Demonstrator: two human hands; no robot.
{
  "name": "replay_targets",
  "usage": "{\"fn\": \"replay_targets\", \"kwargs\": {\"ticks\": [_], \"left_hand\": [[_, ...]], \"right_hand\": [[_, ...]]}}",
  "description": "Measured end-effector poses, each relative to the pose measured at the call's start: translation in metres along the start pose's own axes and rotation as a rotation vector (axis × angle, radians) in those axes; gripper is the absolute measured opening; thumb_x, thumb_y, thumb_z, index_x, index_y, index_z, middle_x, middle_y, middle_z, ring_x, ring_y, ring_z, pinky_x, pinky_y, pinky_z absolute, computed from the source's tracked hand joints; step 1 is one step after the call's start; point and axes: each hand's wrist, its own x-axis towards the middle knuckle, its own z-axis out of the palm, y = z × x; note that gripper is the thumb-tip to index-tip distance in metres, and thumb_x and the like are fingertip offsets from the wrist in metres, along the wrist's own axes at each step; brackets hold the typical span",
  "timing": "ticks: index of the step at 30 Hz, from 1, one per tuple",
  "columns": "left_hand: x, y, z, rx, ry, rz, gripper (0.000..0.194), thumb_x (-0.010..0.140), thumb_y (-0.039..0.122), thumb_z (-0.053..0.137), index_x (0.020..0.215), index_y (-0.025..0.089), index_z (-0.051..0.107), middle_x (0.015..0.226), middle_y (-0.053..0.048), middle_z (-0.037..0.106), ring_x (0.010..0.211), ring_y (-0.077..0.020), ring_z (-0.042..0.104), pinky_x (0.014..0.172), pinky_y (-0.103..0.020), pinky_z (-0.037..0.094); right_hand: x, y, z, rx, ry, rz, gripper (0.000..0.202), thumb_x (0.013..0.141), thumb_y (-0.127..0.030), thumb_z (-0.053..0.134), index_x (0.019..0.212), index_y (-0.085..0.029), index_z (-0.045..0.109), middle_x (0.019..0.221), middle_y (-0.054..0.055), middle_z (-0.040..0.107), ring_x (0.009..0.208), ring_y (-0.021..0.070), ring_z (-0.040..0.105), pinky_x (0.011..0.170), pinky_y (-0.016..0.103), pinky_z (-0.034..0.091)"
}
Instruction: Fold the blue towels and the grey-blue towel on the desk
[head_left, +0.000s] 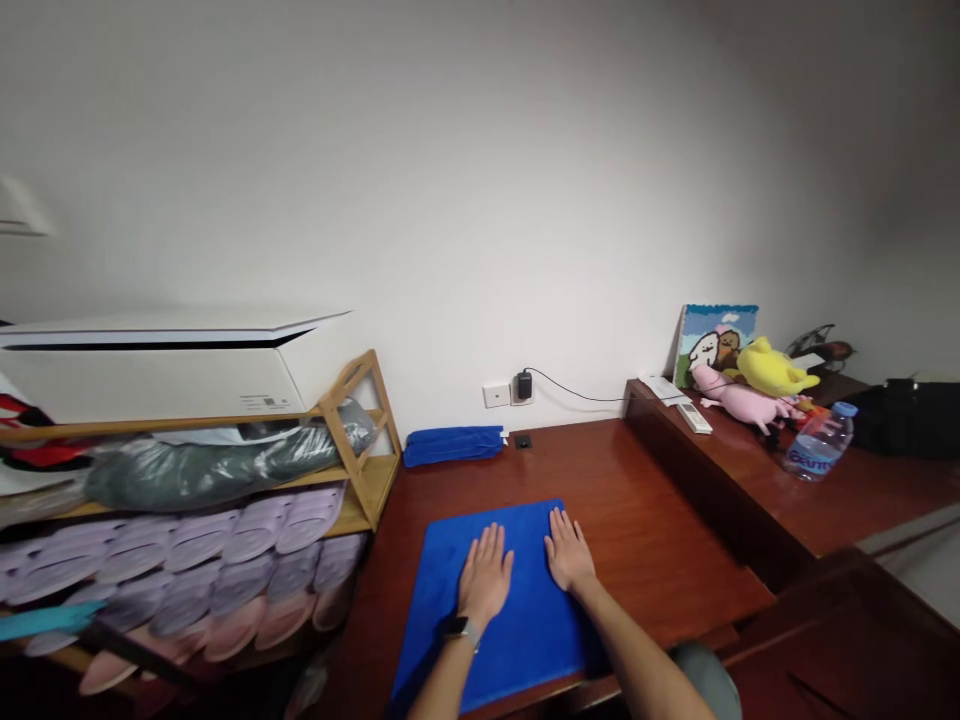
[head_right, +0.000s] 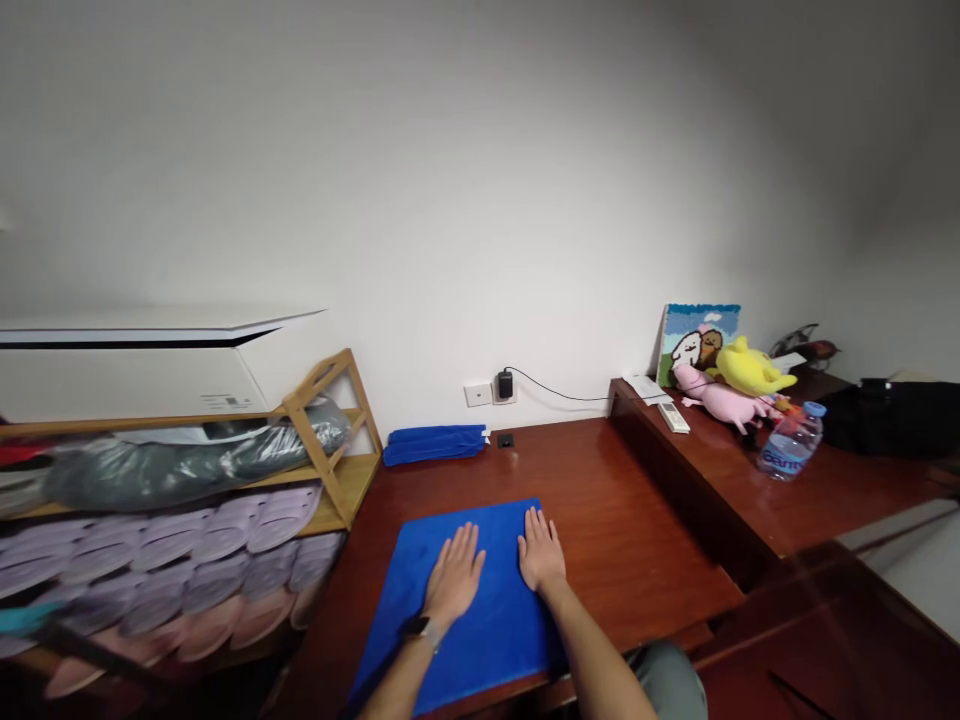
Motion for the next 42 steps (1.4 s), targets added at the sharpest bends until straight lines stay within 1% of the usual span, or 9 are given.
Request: {"fn": "replay_targets", "kwargs": {"ticks": [4,7,13,21,25,28,31,38,42], "left_hand": [[-0.024,-0.085,-0.015,0.063,0.051,-0.128,0.067,0.109,0.045,0.032,0.166,0.015,0.051,0.169,-0.017,0.055,0.158,-0.0347,0.051,0.130,-0.059,0.041],[-0.032,-0.107,-0.017,0.069,0.048,-0.137,0.070,0.109,0.050,0.032,0.166,0.014,0.051,0.170,-0.017,0.054,0.160,-0.0325,0.049,0.132,-0.054,0.039],[-0.029,-0.092,-0.013,0.051,0.088,-0.148,0.073,0.108,0.051,0.028,0.165,0.012,0.051,0.168,-0.018,0.056,0.159,-0.0334,0.050,0.132,-0.055,0.039],[-0.036,-0.099,-0.018,0.043,0.129,-0.126,0.070,0.109,0.047,0.031,0.167,0.014,0.050,0.166,-0.016,0.060,0.157,-0.0339,0.053,0.131,-0.055,0.043],[-0.014,-0.056,-0.017,0.032,0.170,-0.019,0.067,0.111,0.042,0.029,0.170,0.015,0.043,0.170,-0.015,0.054,0.161,-0.0314,0.048,0.134,-0.053,0.038],[0.014,-0.007,-0.010,-0.015,0.078,0.122,0.065,0.112,0.042,0.029,0.171,0.017,0.042,0.174,-0.012,0.049,0.163,-0.0281,0.044,0.135,-0.049,0.038],[0.036,0.008,-0.005,-0.025,-0.018,0.134,0.065,0.113,0.045,0.030,0.168,0.015,0.047,0.171,-0.015,0.053,0.160,-0.0272,0.049,0.131,-0.048,0.042],[0.022,-0.090,-0.019,0.011,-0.036,-0.033,0.068,0.111,0.048,0.032,0.165,0.012,0.051,0.170,-0.017,0.054,0.161,-0.0295,0.048,0.132,-0.052,0.039],[0.011,-0.123,-0.027,0.031,-0.018,-0.117,0.070,0.110,0.047,0.030,0.168,0.012,0.046,0.170,-0.019,0.053,0.161,-0.0319,0.048,0.131,-0.055,0.039]], "right_hand": [[-0.001,-0.002,-0.001,-0.041,-0.030,0.037,0.069,0.113,-0.041,0.022,0.177,-0.013,0.027,0.183,0.010,0.021,0.172,0.0251,0.019,0.140,0.046,0.015],[-0.001,-0.006,-0.004,-0.086,-0.075,0.068,0.069,0.113,-0.039,0.019,0.178,-0.014,0.023,0.184,0.007,0.017,0.172,0.0212,0.015,0.140,0.043,0.012],[0.016,-0.017,-0.017,-0.126,-0.121,0.088,0.070,0.112,-0.037,0.020,0.177,-0.010,0.023,0.184,0.010,0.018,0.173,0.0224,0.012,0.140,0.044,0.009],[0.033,-0.014,-0.009,-0.105,-0.084,0.034,0.071,0.113,-0.038,0.019,0.177,-0.009,0.020,0.185,0.008,0.017,0.173,0.0210,0.013,0.140,0.042,0.011],[0.033,-0.010,-0.003,-0.101,-0.075,0.024,0.070,0.113,-0.039,0.018,0.177,-0.010,0.021,0.185,0.008,0.017,0.173,0.0205,0.012,0.140,0.041,0.011],[0.034,-0.008,-0.001,-0.098,-0.067,0.018,0.070,0.113,-0.038,0.019,0.177,-0.010,0.022,0.185,0.008,0.017,0.173,0.0208,0.012,0.140,0.041,0.011],[0.035,-0.006,0.001,-0.101,-0.067,0.015,0.070,0.113,-0.037,0.020,0.177,-0.010,0.021,0.184,0.008,0.018,0.173,0.0213,0.013,0.140,0.043,0.012],[0.035,-0.003,0.004,-0.123,-0.061,0.022,0.069,0.113,-0.040,0.021,0.178,-0.014,0.022,0.184,0.007,0.020,0.173,0.0207,0.015,0.139,0.043,0.013],[0.036,-0.006,-0.001,-0.130,-0.080,0.030,0.069,0.113,-0.039,0.020,0.178,-0.012,0.020,0.185,0.008,0.017,0.173,0.0208,0.013,0.139,0.042,0.012]]}}
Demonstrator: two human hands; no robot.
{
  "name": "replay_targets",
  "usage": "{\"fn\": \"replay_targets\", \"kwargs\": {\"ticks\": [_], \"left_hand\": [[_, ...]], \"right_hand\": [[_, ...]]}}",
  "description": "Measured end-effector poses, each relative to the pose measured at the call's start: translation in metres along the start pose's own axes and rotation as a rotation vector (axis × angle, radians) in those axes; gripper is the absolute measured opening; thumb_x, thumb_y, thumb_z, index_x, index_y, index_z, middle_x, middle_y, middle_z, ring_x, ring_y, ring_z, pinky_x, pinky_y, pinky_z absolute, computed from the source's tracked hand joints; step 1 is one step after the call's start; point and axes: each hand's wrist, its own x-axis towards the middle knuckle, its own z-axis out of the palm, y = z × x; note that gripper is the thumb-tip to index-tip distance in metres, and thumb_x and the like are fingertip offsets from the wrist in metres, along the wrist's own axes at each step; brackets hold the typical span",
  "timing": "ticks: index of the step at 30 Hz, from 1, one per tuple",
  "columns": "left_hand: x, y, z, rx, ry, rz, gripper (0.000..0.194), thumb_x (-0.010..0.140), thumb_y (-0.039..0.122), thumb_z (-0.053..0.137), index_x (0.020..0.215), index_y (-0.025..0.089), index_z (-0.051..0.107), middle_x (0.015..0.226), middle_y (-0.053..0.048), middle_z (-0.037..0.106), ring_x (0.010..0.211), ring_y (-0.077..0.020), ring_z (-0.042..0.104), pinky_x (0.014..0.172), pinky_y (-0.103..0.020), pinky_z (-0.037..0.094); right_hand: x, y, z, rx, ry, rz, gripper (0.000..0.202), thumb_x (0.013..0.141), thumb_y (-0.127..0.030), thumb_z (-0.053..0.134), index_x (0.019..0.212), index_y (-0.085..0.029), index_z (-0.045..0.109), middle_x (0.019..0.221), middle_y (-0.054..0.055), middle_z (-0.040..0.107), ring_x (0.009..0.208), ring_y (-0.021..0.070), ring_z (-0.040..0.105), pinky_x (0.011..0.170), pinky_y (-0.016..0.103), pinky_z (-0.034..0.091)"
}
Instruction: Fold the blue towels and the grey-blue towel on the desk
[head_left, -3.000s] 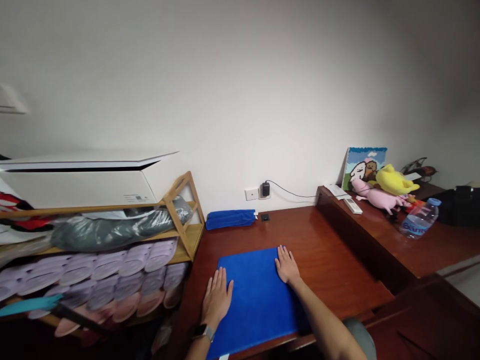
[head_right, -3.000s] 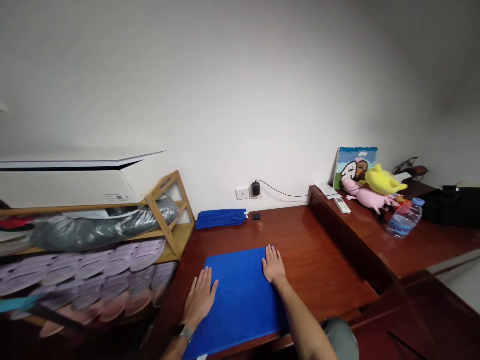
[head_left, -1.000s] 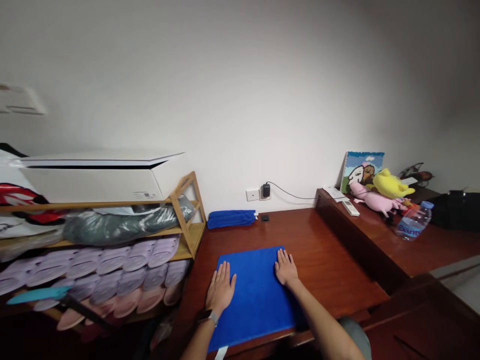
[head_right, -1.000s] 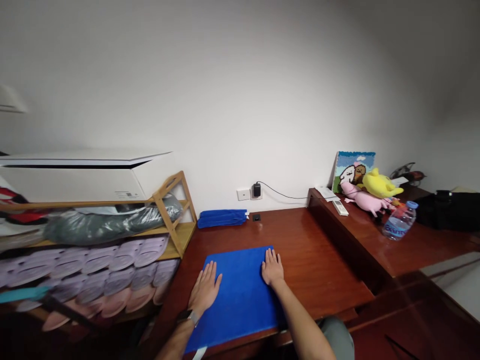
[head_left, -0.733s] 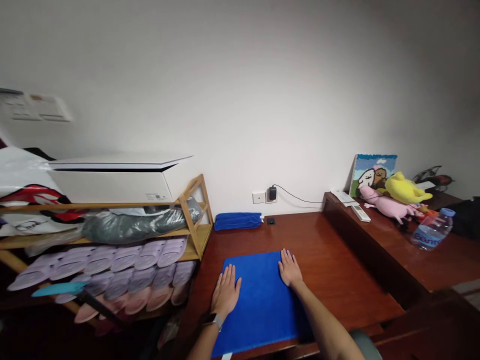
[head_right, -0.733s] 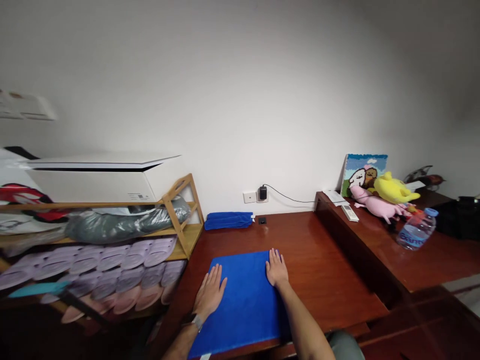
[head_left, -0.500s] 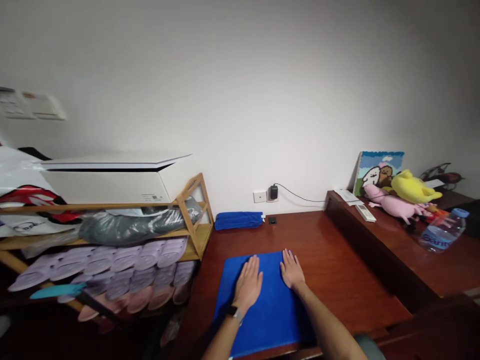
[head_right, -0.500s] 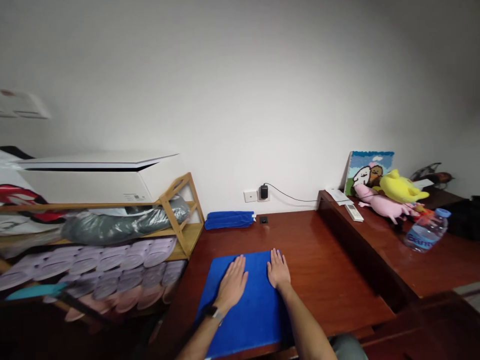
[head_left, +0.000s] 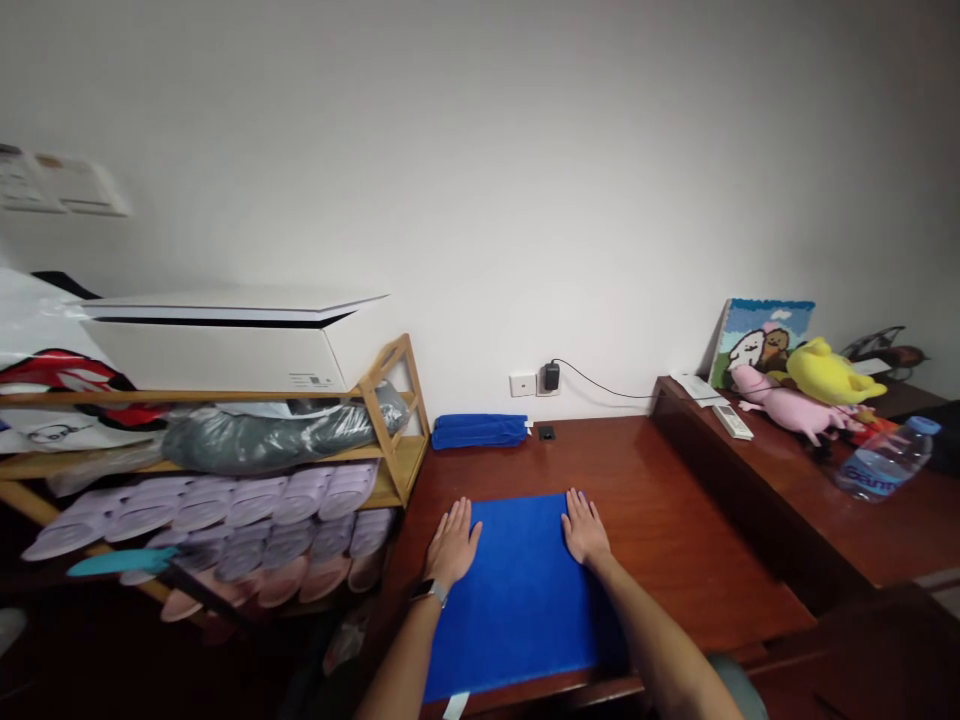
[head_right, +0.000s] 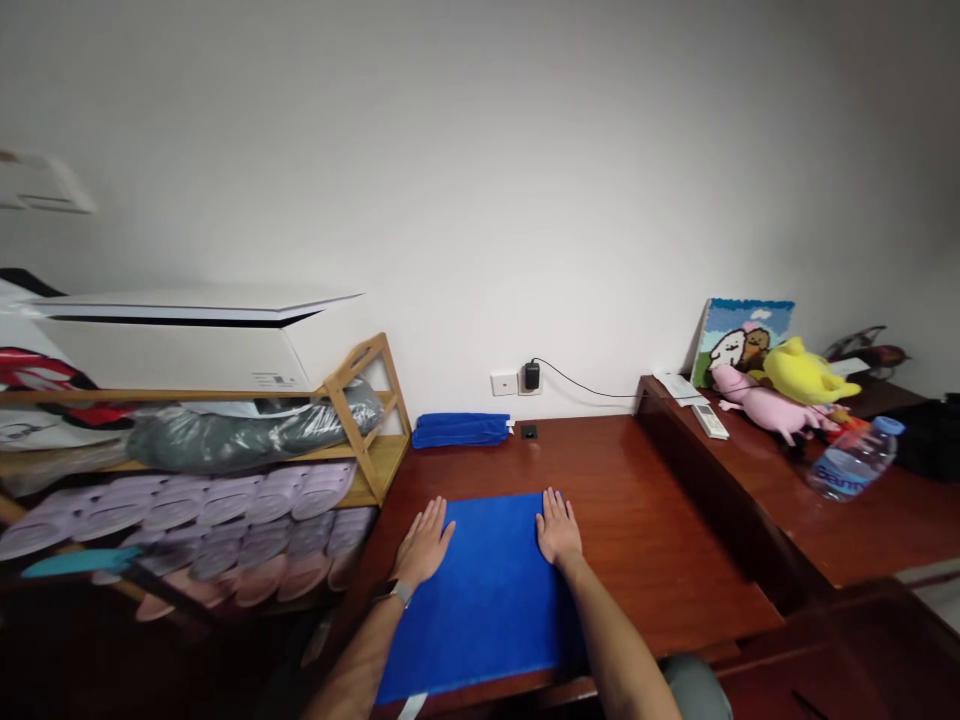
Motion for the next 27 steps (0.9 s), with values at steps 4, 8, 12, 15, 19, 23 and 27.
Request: {"fn": "replay_targets", "kwargs": {"ticks": [4,8,12,15,19,23,27], "left_hand": [[0.002,-0.011,-0.010,-0.002,0.015,-0.017,0.069,0.109,0.046,0.029,0.168,0.014,0.047,0.167,-0.018,0.058,0.157,-0.0319,0.053,0.130,-0.054,0.041],[-0.004,-0.007,-0.020,-0.011,0.047,0.011,0.069,0.110,0.046,0.029,0.167,0.012,0.048,0.169,-0.017,0.055,0.160,-0.0314,0.050,0.132,-0.053,0.039],[-0.023,0.045,-0.014,-0.057,0.120,0.135,0.066,0.113,0.044,0.028,0.170,0.014,0.042,0.174,-0.014,0.049,0.163,-0.0284,0.045,0.135,-0.048,0.037],[-0.034,0.106,-0.002,-0.094,0.090,0.272,0.064,0.114,0.044,0.030,0.172,0.020,0.040,0.173,-0.011,0.051,0.162,-0.0280,0.046,0.134,-0.050,0.039],[-0.044,0.142,0.010,-0.087,0.029,0.267,0.063,0.113,0.043,0.032,0.171,0.021,0.042,0.170,-0.012,0.055,0.159,-0.0290,0.050,0.131,-0.053,0.043],[-0.065,0.087,0.008,-0.049,0.042,0.129,0.065,0.112,0.047,0.033,0.169,0.018,0.045,0.170,-0.014,0.054,0.160,-0.0314,0.050,0.131,-0.054,0.042],[-0.096,0.017,-0.002,0.001,0.096,-0.021,0.070,0.111,0.052,0.029,0.169,0.014,0.046,0.171,-0.015,0.052,0.159,-0.0328,0.050,0.131,-0.054,0.041]], "right_hand": [[0.000,-0.004,-0.015,0.002,-0.058,0.006,0.070,0.113,-0.038,0.021,0.177,-0.010,0.019,0.185,0.008,0.015,0.173,0.0213,0.014,0.139,0.042,0.013],[-0.015,-0.003,-0.021,0.009,-0.041,0.000,0.070,0.114,-0.040,0.019,0.177,-0.009,0.019,0.185,0.008,0.015,0.173,0.0219,0.013,0.140,0.042,0.011],[-0.042,0.006,-0.004,0.021,0.030,-0.007,0.070,0.115,-0.043,0.018,0.177,-0.013,0.022,0.184,0.005,0.019,0.172,0.0203,0.015,0.140,0.041,0.010],[-0.055,0.009,0.006,0.025,0.015,0.017,0.069,0.114,-0.042,0.020,0.177,-0.014,0.025,0.184,0.006,0.021,0.172,0.0210,0.017,0.140,0.041,0.013],[-0.057,0.009,0.006,0.028,0.009,0.013,0.069,0.114,-0.040,0.020,0.177,-0.013,0.022,0.184,0.006,0.019,0.172,0.0213,0.015,0.140,0.043,0.012],[-0.055,0.010,0.007,0.031,0.002,0.018,0.069,0.114,-0.041,0.018,0.178,-0.016,0.021,0.185,0.005,0.016,0.173,0.0207,0.013,0.140,0.043,0.011],[-0.053,0.008,0.005,0.027,-0.001,0.020,0.069,0.114,-0.041,0.018,0.178,-0.014,0.020,0.185,0.007,0.017,0.173,0.0215,0.014,0.140,0.044,0.012]]}}
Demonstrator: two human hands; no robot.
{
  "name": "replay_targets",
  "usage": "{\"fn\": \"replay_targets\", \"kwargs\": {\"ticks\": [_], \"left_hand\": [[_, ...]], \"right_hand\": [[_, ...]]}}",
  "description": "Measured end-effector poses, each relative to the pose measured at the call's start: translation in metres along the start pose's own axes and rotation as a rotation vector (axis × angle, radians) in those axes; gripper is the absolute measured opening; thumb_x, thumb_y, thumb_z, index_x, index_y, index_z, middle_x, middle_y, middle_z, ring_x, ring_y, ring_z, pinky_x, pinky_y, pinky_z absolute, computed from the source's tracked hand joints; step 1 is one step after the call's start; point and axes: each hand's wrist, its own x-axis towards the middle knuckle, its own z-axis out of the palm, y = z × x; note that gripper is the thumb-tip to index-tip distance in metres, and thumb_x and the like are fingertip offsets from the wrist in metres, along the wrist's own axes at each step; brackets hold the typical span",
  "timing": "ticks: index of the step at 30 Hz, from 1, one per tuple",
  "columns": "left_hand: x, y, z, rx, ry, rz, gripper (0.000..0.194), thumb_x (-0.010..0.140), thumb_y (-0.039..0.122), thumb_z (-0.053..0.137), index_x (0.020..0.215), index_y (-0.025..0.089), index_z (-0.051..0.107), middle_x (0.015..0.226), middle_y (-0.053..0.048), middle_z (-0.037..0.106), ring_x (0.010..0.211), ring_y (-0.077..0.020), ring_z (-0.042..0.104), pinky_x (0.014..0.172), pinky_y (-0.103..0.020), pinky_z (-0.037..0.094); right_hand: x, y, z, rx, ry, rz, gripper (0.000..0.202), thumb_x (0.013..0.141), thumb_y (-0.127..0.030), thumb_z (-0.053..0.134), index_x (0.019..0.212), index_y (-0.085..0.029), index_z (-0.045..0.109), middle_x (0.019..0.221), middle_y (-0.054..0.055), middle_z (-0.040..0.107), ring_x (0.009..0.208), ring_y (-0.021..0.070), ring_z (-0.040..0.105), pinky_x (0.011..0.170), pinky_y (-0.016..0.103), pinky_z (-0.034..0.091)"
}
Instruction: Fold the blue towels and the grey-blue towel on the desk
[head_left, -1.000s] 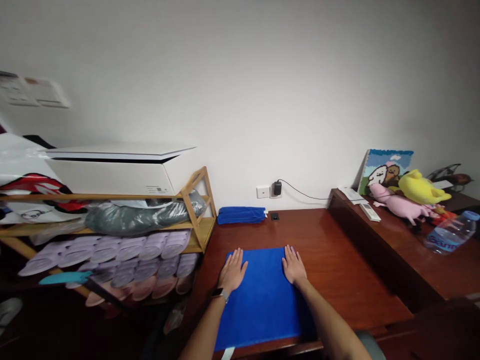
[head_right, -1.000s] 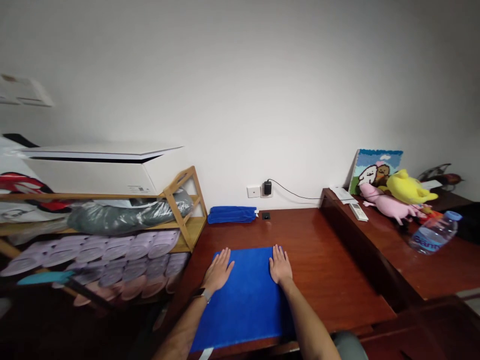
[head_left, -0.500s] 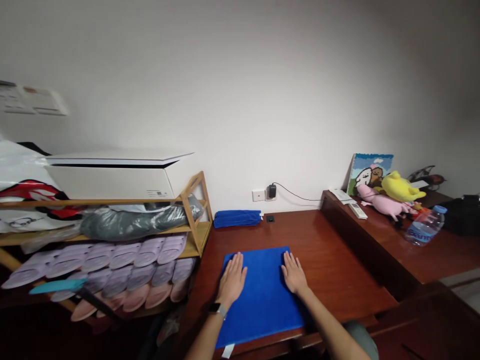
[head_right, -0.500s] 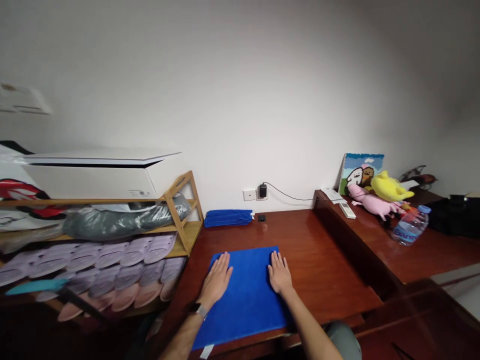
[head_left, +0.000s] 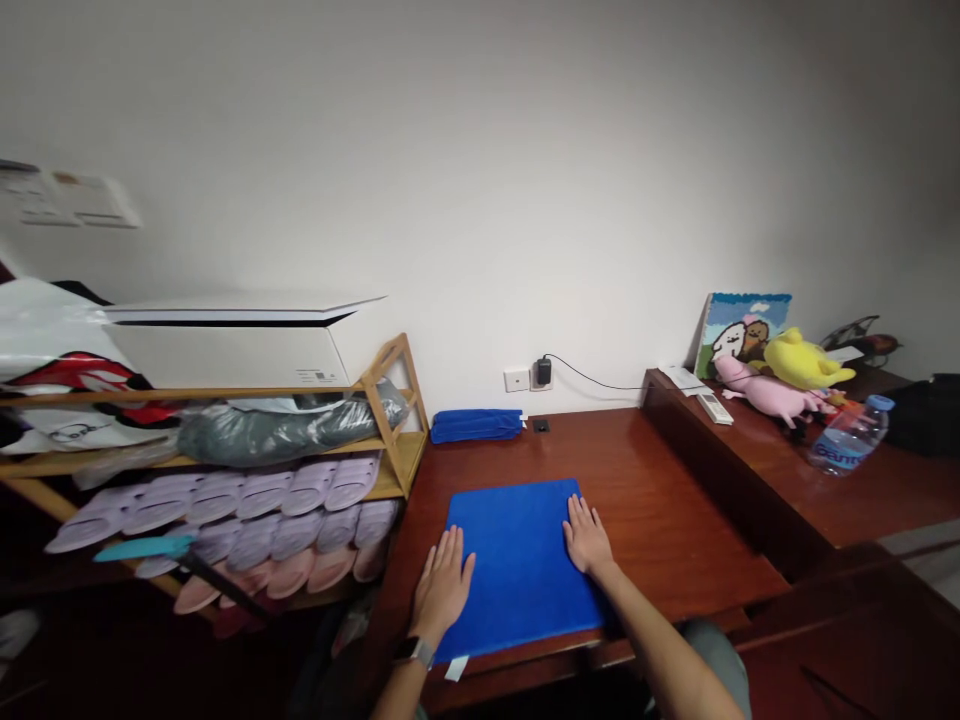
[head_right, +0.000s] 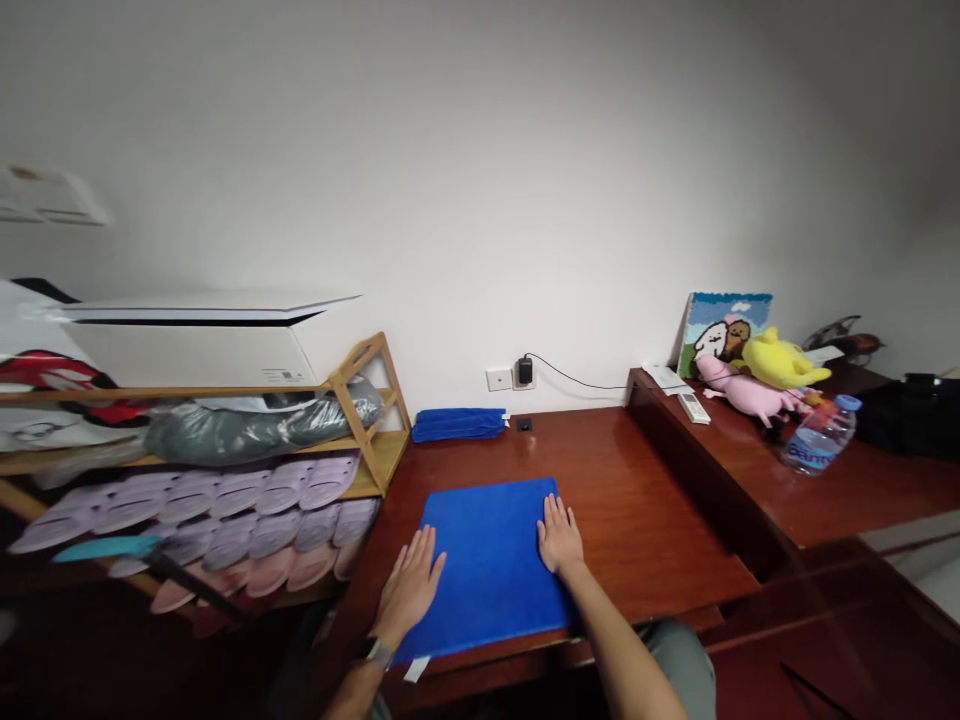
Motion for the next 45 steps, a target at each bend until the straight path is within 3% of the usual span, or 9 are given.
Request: {"fn": "replay_targets", "kwargs": {"ticks": [6,13,16,21,24,27,34,39,45], "left_hand": [[-0.010,-0.008,-0.007,0.006,0.045,-0.038,0.071,0.111,0.051,0.026,0.168,0.014,0.048,0.169,-0.015,0.056,0.158,-0.0322,0.051,0.131,-0.053,0.042],[-0.003,0.000,-0.017,0.003,0.058,-0.005,0.073,0.110,0.051,0.028,0.167,0.010,0.048,0.169,-0.019,0.055,0.158,-0.0359,0.051,0.132,-0.057,0.041],[0.000,0.035,-0.020,-0.023,0.084,0.093,0.067,0.112,0.045,0.030,0.170,0.015,0.043,0.172,-0.015,0.052,0.162,-0.0329,0.045,0.135,-0.057,0.037],[0.018,0.134,-0.005,-0.074,-0.077,0.240,0.063,0.113,0.042,0.031,0.169,0.017,0.046,0.174,-0.012,0.048,0.163,-0.0284,0.044,0.134,-0.051,0.040],[0.031,0.160,0.005,-0.083,-0.127,0.253,0.061,0.112,0.041,0.034,0.165,0.016,0.052,0.171,-0.014,0.052,0.160,-0.0295,0.049,0.132,-0.052,0.043],[0.033,0.133,0.006,-0.081,-0.137,0.236,0.062,0.112,0.042,0.033,0.166,0.018,0.052,0.171,-0.014,0.053,0.160,-0.0304,0.049,0.132,-0.054,0.042],[-0.017,-0.001,-0.017,0.055,-0.081,0.003,0.067,0.111,0.046,0.031,0.169,0.015,0.044,0.174,-0.015,0.048,0.163,-0.0310,0.045,0.133,-0.055,0.039],[-0.028,-0.010,-0.027,0.069,-0.089,-0.012,0.067,0.111,0.042,0.031,0.169,0.012,0.043,0.174,-0.017,0.047,0.162,-0.0292,0.046,0.134,-0.054,0.037],[-0.021,0.000,-0.036,0.024,0.037,0.060,0.069,0.111,0.046,0.033,0.172,0.013,0.037,0.174,-0.016,0.048,0.162,-0.0304,0.047,0.133,-0.055,0.039]], "right_hand": [[-0.012,-0.004,-0.008,-0.025,0.005,-0.010,0.069,0.113,-0.037,0.021,0.177,-0.010,0.024,0.183,0.009,0.020,0.172,0.0240,0.017,0.140,0.046,0.012],[-0.046,0.003,0.024,-0.010,0.077,-0.056,0.070,0.114,-0.041,0.019,0.176,-0.010,0.029,0.182,0.008,0.024,0.171,0.0236,0.022,0.140,0.043,0.019],[-0.046,0.003,0.031,-0.015,0.109,-0.060,0.069,0.114,-0.040,0.022,0.175,-0.010,0.031,0.181,0.008,0.026,0.170,0.0244,0.024,0.139,0.043,0.021],[-0.043,0.001,0.028,-0.013,0.135,-0.060,0.068,0.113,-0.037,0.024,0.174,-0.010,0.033,0.180,0.009,0.028,0.169,0.0255,0.028,0.138,0.045,0.025],[-0.044,0.001,0.025,-0.019,0.117,-0.058,0.068,0.113,-0.036,0.025,0.175,-0.010,0.032,0.180,0.009,0.026,0.170,0.0252,0.026,0.139,0.045,0.024],[-0.044,0.003,0.022,-0.015,0.110,-0.065,0.067,0.113,-0.037,0.025,0.175,-0.012,0.031,0.180,0.008,0.026,0.170,0.0251,0.025,0.139,0.046,0.021],[-0.039,0.000,0.005,-0.007,0.048,-0.057,0.068,0.113,-0.037,0.024,0.175,-0.011,0.028,0.181,0.007,0.023,0.171,0.0249,0.023,0.140,0.048,0.020],[-0.053,-0.001,0.005,-0.018,0.053,-0.045,0.068,0.114,-0.041,0.023,0.175,-0.013,0.029,0.181,0.006,0.025,0.171,0.0239,0.022,0.140,0.046,0.017],[-0.090,0.015,0.048,-0.006,0.174,-0.068,0.069,0.116,-0.048,0.017,0.175,-0.017,0.033,0.180,0.005,0.030,0.169,0.0249,0.028,0.138,0.046,0.025]]}}
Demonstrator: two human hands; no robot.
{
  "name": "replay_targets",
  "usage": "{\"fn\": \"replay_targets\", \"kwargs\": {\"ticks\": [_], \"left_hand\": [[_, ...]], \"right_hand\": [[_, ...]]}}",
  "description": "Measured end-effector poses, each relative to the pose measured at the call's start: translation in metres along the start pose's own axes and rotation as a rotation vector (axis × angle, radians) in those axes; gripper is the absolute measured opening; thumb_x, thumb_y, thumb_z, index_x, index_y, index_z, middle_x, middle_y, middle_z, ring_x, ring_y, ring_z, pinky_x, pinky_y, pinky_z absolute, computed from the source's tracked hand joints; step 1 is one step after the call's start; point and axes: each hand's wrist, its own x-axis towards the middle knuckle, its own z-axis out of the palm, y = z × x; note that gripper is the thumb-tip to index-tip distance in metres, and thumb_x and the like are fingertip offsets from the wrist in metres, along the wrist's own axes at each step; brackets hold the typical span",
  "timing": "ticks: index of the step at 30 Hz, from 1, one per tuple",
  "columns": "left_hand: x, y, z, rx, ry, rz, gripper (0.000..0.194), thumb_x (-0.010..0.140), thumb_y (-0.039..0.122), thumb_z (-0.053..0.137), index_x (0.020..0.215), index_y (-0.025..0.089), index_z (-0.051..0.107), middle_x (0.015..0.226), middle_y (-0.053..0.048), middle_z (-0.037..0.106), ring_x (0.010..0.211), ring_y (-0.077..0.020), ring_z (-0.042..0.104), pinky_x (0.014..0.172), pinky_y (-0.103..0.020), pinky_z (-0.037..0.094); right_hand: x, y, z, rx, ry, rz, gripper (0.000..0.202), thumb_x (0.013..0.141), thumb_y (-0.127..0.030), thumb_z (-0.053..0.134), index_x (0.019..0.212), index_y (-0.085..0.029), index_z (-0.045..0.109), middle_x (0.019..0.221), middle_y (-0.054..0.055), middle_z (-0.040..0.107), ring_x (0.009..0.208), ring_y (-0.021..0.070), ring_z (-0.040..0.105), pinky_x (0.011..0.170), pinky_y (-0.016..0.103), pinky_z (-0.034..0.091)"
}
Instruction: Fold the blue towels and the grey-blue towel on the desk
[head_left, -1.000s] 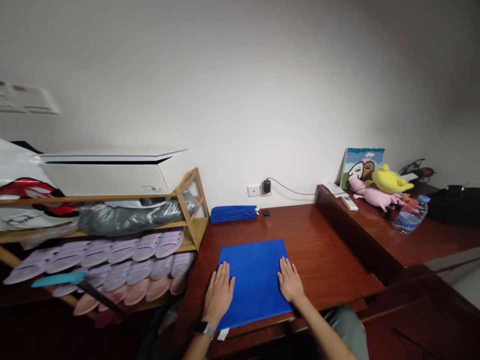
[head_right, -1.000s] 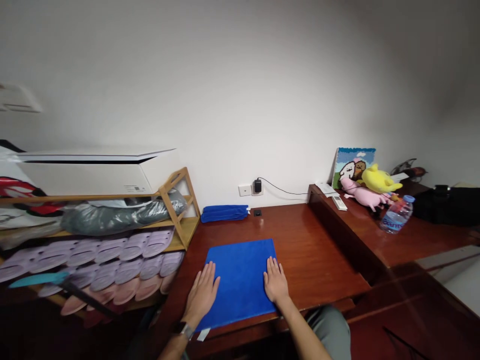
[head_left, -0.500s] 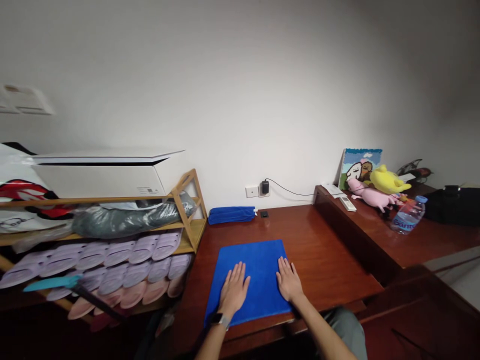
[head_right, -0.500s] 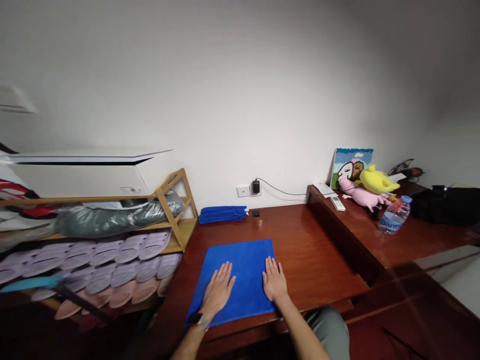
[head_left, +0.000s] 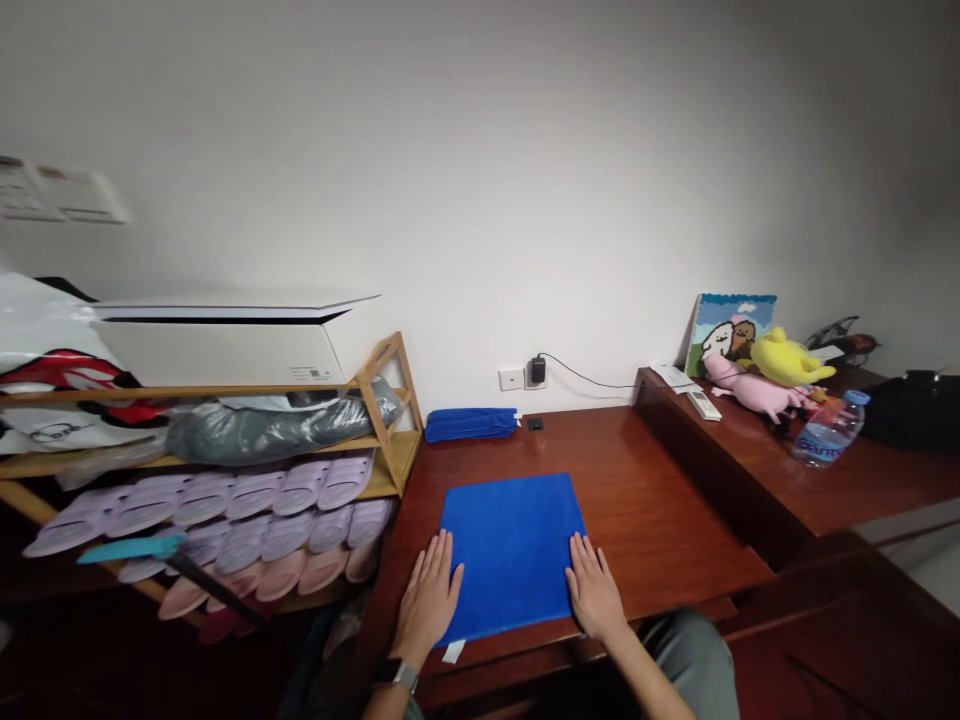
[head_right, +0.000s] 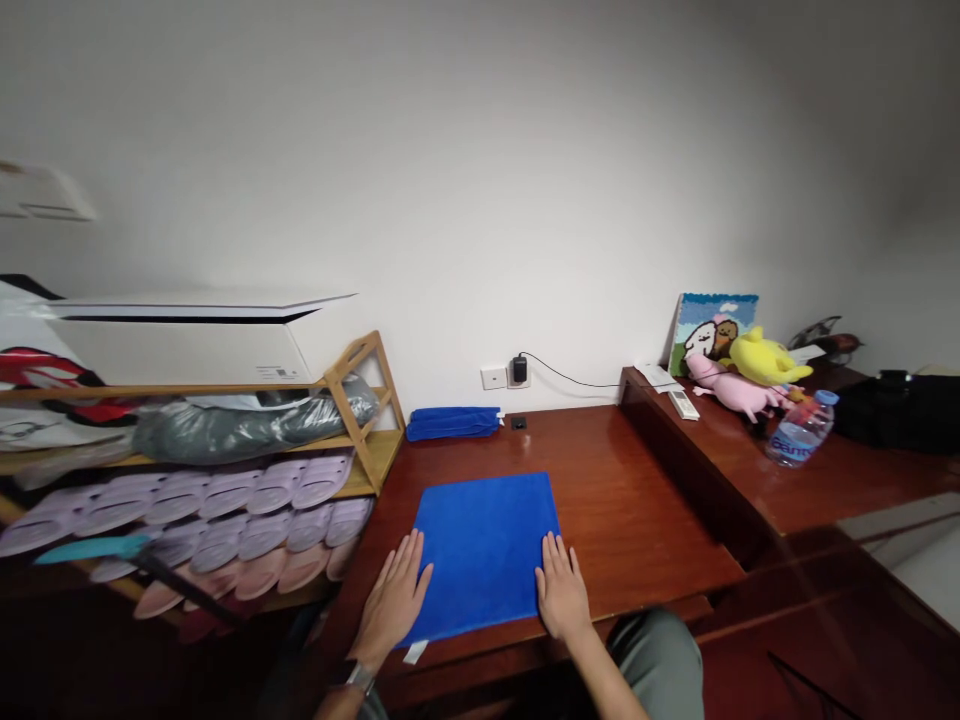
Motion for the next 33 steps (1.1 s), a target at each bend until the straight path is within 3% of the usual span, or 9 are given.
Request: {"fn": "replay_targets", "kwargs": {"ticks": [2,4,8,10,13,18,20,28,33], "left_hand": [[0.007,0.020,-0.004,-0.028,0.065,0.041,0.069,0.113,0.045,0.032,0.174,0.014,0.033,0.176,-0.015,0.045,0.163,-0.0298,0.044,0.134,-0.054,0.038],[0.015,0.058,-0.004,-0.061,0.071,0.090,0.066,0.113,0.043,0.031,0.174,0.016,0.034,0.176,-0.014,0.046,0.163,-0.0291,0.044,0.134,-0.053,0.039],[0.028,0.143,0.008,-0.121,-0.066,0.232,0.064,0.114,0.045,0.031,0.170,0.019,0.044,0.173,-0.011,0.050,0.161,-0.0270,0.047,0.132,-0.049,0.043],[0.027,0.161,0.016,-0.125,-0.125,0.257,0.063,0.113,0.047,0.032,0.168,0.019,0.048,0.171,-0.011,0.053,0.159,-0.0270,0.050,0.130,-0.049,0.044],[0.012,0.134,0.022,-0.100,-0.149,0.201,0.061,0.113,0.044,0.030,0.166,0.022,0.051,0.169,-0.010,0.057,0.159,-0.0278,0.051,0.130,-0.052,0.044],[-0.033,0.024,0.013,-0.005,-0.128,-0.007,0.065,0.111,0.044,0.027,0.168,0.020,0.048,0.173,-0.010,0.051,0.161,-0.0302,0.047,0.132,-0.054,0.040],[-0.046,-0.001,0.008,0.000,-0.128,-0.018,0.067,0.111,0.046,0.026,0.170,0.019,0.046,0.175,-0.010,0.049,0.163,-0.0299,0.045,0.133,-0.052,0.040],[-0.048,0.005,0.007,-0.007,-0.108,-0.028,0.067,0.110,0.045,0.029,0.172,0.022,0.041,0.174,-0.008,0.051,0.162,-0.0293,0.046,0.134,-0.051,0.039],[-0.046,-0.002,0.008,0.011,-0.111,-0.009,0.066,0.110,0.042,0.031,0.169,0.018,0.046,0.173,-0.010,0.052,0.160,-0.0303,0.049,0.133,-0.053,0.040]], "right_hand": [[-0.006,0.002,0.006,0.001,0.023,-0.004,0.069,0.116,-0.050,0.016,0.175,-0.017,0.033,0.180,0.005,0.029,0.169,0.0253,0.029,0.138,0.046,0.026],[-0.006,0.002,0.007,0.002,0.037,-0.008,0.070,0.116,-0.050,0.015,0.175,-0.017,0.033,0.180,0.006,0.030,0.169,0.0257,0.030,0.138,0.047,0.027],[-0.003,0.003,0.007,-0.003,0.041,-0.014,0.071,0.116,-0.051,0.013,0.175,-0.017,0.033,0.180,0.006,0.031,0.168,0.0257,0.031,0.137,0.048,0.028],[-0.003,0.005,0.010,-0.008,0.050,-0.020,0.071,0.116,-0.052,0.013,0.174,-0.017,0.035,0.180,0.007,0.032,0.168,0.0259,0.032,0.137,0.047,0.029],[-0.003,0.006,0.014,-0.011,0.094,-0.037,0.070,0.116,-0.053,0.014,0.174,-0.020,0.037,0.178,0.007,0.036,0.167,0.0263,0.035,0.135,0.047,0.031],[-0.006,0.006,0.011,-0.004,0.057,-0.020,0.071,0.116,-0.052,0.015,0.175,-0.019,0.036,0.179,0.005,0.034,0.167,0.0264,0.034,0.137,0.046,0.029],[-0.006,0.002,0.007,-0.004,0.009,0.001,0.070,0.115,-0.049,0.016,0.175,-0.017,0.035,0.180,0.005,0.031,0.168,0.0265,0.031,0.138,0.046,0.027],[0.048,-0.022,-0.030,-0.016,-0.051,0.045,0.067,0.114,-0.040,0.020,0.176,-0.016,0.031,0.181,0.006,0.027,0.170,0.0248,0.026,0.140,0.045,0.019],[0.068,-0.021,-0.028,-0.020,-0.115,0.035,0.068,0.114,-0.038,0.022,0.176,-0.012,0.028,0.182,0.009,0.024,0.171,0.0239,0.022,0.139,0.045,0.020]]}}
